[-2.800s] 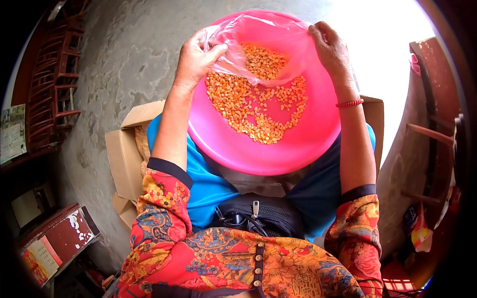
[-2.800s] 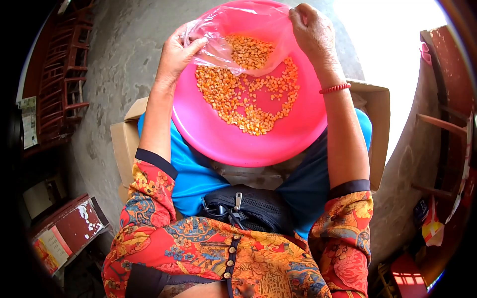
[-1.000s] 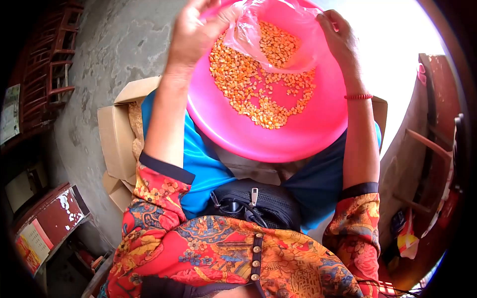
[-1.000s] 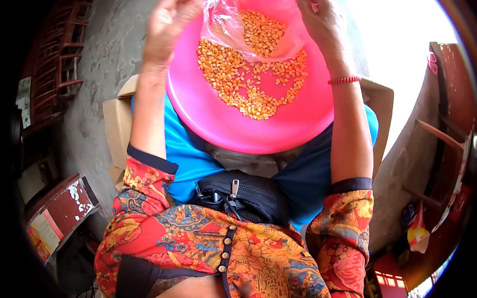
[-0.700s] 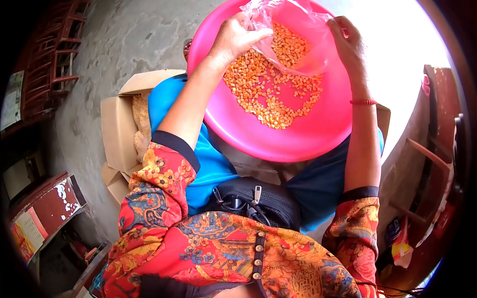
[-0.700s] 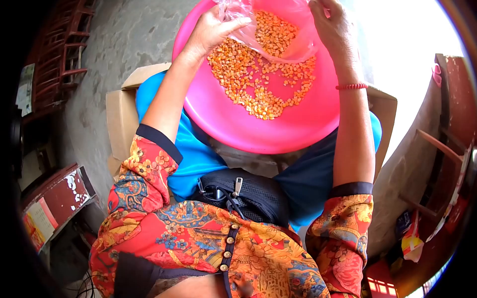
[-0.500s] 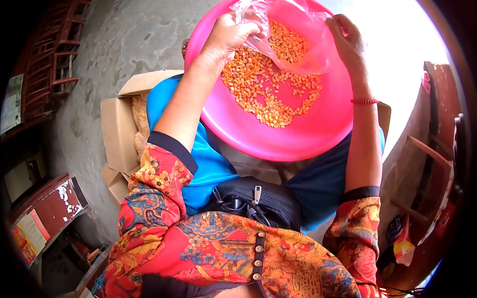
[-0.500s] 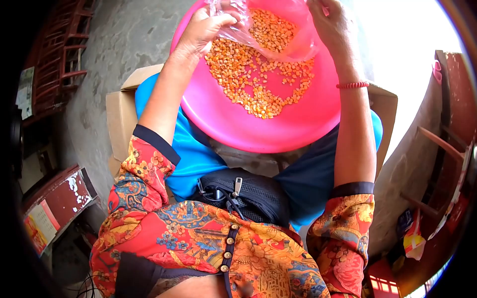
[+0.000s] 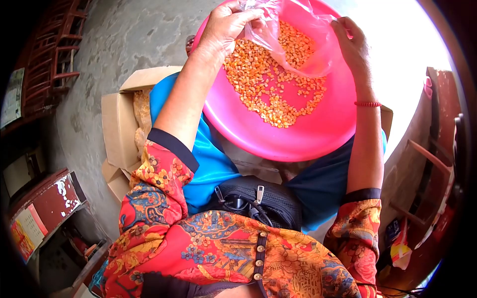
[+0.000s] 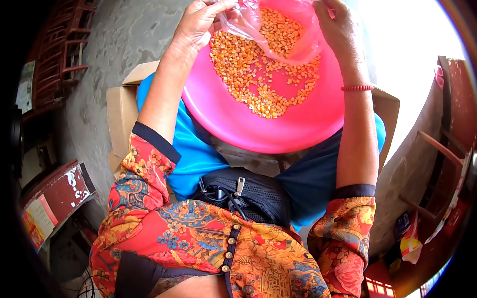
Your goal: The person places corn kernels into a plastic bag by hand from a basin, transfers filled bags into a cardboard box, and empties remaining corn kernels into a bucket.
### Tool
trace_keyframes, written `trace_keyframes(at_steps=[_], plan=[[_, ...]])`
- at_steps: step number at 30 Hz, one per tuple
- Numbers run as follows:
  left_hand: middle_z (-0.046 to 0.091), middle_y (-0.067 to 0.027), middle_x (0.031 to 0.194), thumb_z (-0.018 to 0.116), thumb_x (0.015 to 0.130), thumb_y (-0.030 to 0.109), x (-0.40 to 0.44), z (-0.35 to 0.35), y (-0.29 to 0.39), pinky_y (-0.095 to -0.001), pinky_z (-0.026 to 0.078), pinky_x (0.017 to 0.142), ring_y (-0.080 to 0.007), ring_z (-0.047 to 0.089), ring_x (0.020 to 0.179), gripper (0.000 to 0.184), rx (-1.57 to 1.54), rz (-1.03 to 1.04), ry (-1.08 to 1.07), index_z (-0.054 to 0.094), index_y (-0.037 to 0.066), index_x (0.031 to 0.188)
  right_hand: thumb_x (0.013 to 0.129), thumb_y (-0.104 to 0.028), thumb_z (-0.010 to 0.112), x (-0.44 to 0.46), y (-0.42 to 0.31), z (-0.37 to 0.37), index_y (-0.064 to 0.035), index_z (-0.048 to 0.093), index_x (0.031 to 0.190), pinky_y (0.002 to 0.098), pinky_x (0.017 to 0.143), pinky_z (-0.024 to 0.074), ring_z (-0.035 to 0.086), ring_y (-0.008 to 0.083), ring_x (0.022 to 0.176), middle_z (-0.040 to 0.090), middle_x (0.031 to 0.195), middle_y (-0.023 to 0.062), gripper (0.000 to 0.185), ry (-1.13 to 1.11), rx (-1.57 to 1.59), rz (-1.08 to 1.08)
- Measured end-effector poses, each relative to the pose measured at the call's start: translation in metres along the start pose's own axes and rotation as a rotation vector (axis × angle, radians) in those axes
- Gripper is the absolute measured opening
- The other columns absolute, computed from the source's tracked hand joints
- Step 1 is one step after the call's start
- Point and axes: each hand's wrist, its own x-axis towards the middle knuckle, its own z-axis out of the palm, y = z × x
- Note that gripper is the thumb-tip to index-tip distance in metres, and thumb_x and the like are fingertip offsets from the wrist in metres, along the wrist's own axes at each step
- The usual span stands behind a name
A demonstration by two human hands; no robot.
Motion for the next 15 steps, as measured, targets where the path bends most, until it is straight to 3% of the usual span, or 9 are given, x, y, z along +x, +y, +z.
trace_keyframes(at_steps=[2, 3, 5, 6, 7, 8, 10, 12, 15], plan=[[0.062, 0.0002, 0.071, 0.060, 0.082, 0.008, 0.000, -0.002, -0.001, -0.0220, 0.044, 0.058, -0.0078, 0.055, 0.062, 0.005, -0.002, -0.040, -0.029, 0.064, 0.005, 0.083, 0.087, -0.035, 0.054, 0.000, 0.000, 0.001, -0.0084, 0.061, 0.093, 0.0289, 0.075, 0.0437, 0.054, 0.0118, 0.080, 0.061, 0.084, 0.0044, 0.028, 0.007, -0.030, -0.031], [0.063, -0.0045, 0.075, 0.055, 0.079, 0.001, 0.001, -0.002, -0.007, -0.0249, 0.048, 0.059, -0.0120, 0.059, 0.063, 0.013, -0.078, -0.086, 0.008, 0.061, 0.003, 0.091, 0.087, -0.035, 0.054, -0.003, -0.001, 0.000, -0.0084, 0.061, 0.093, 0.0289, 0.075, 0.0437, 0.054, 0.0118, 0.080, 0.061, 0.084, 0.0044, 0.028, -0.002, -0.024, -0.038], [0.063, -0.0100, 0.081, 0.046, 0.079, -0.009, 0.008, -0.003, -0.028, -0.0264, 0.052, 0.056, -0.0149, 0.061, 0.062, 0.029, -0.211, -0.095, 0.024, 0.056, 0.000, 0.104, 0.086, -0.033, 0.054, -0.007, -0.005, -0.001, -0.0058, 0.061, 0.096, 0.0327, 0.075, 0.0459, 0.061, 0.0221, 0.082, 0.065, 0.090, 0.0105, 0.029, -0.007, -0.024, 0.023], [0.063, -0.0100, 0.079, 0.046, 0.080, -0.007, -0.004, 0.006, -0.010, -0.0270, 0.051, 0.054, -0.0146, 0.060, 0.060, 0.025, -0.186, -0.109, 0.032, 0.058, 0.000, 0.101, 0.087, -0.030, 0.055, -0.002, 0.014, 0.003, -0.0045, 0.060, 0.095, 0.0285, 0.075, 0.0440, 0.056, 0.0136, 0.079, 0.063, 0.085, 0.0066, 0.027, -0.005, 0.080, -0.045], [0.064, -0.0079, 0.081, 0.046, 0.083, -0.005, -0.004, 0.012, -0.009, -0.0244, 0.051, 0.057, -0.0125, 0.059, 0.063, 0.024, -0.148, -0.171, 0.099, 0.062, 0.002, 0.099, 0.088, -0.026, 0.055, -0.005, 0.008, 0.002, -0.0044, 0.060, 0.092, 0.0253, 0.072, 0.0424, 0.050, 0.0088, 0.077, 0.059, 0.079, 0.0022, 0.022, -0.029, 0.247, 0.068], [0.063, -0.0078, 0.080, 0.047, 0.081, -0.004, 0.001, 0.014, -0.014, -0.0244, 0.050, 0.056, -0.0120, 0.059, 0.064, 0.022, -0.162, -0.156, 0.110, 0.063, 0.002, 0.095, 0.089, -0.023, 0.055, 0.001, 0.012, 0.001, -0.0054, 0.060, 0.090, 0.0229, 0.069, 0.0410, 0.046, 0.0067, 0.074, 0.055, 0.076, -0.0008, 0.018, 0.002, 0.185, -0.019], [0.062, -0.0085, 0.075, 0.048, 0.078, -0.003, 0.000, 0.017, -0.016, -0.0253, 0.048, 0.054, -0.0125, 0.058, 0.062, 0.018, -0.218, -0.095, 0.136, 0.063, 0.000, 0.087, 0.088, -0.024, 0.057, -0.003, 0.003, 0.000, -0.0056, 0.059, 0.089, 0.0225, 0.067, 0.0396, 0.044, 0.0055, 0.072, 0.052, 0.075, -0.0015, 0.018, -0.021, 0.195, 0.073], [0.059, -0.0090, 0.071, 0.052, 0.076, 0.004, -0.001, 0.016, -0.016, -0.0248, 0.046, 0.051, -0.0125, 0.057, 0.061, 0.013, -0.193, -0.156, 0.135, 0.062, -0.002, 0.081, 0.089, -0.026, 0.056, -0.001, 0.011, 0.002, -0.0064, 0.059, 0.088, 0.0216, 0.064, 0.0382, 0.042, 0.0048, 0.069, 0.050, 0.073, -0.0024, 0.020, -0.034, 0.131, 0.029], [0.064, -0.0117, 0.081, 0.063, 0.071, 0.008, -0.010, 0.024, 0.004, -0.0283, 0.050, 0.074, -0.0155, 0.061, 0.077, 0.013, -0.077, -0.169, 0.057, 0.063, 0.002, 0.083, 0.090, -0.026, 0.054, -0.002, 0.010, 0.005, -0.0063, 0.059, 0.089, 0.0216, 0.063, 0.0379, 0.043, 0.0051, 0.070, 0.050, 0.072, -0.0026, 0.020, -0.072, 0.165, 0.045]])
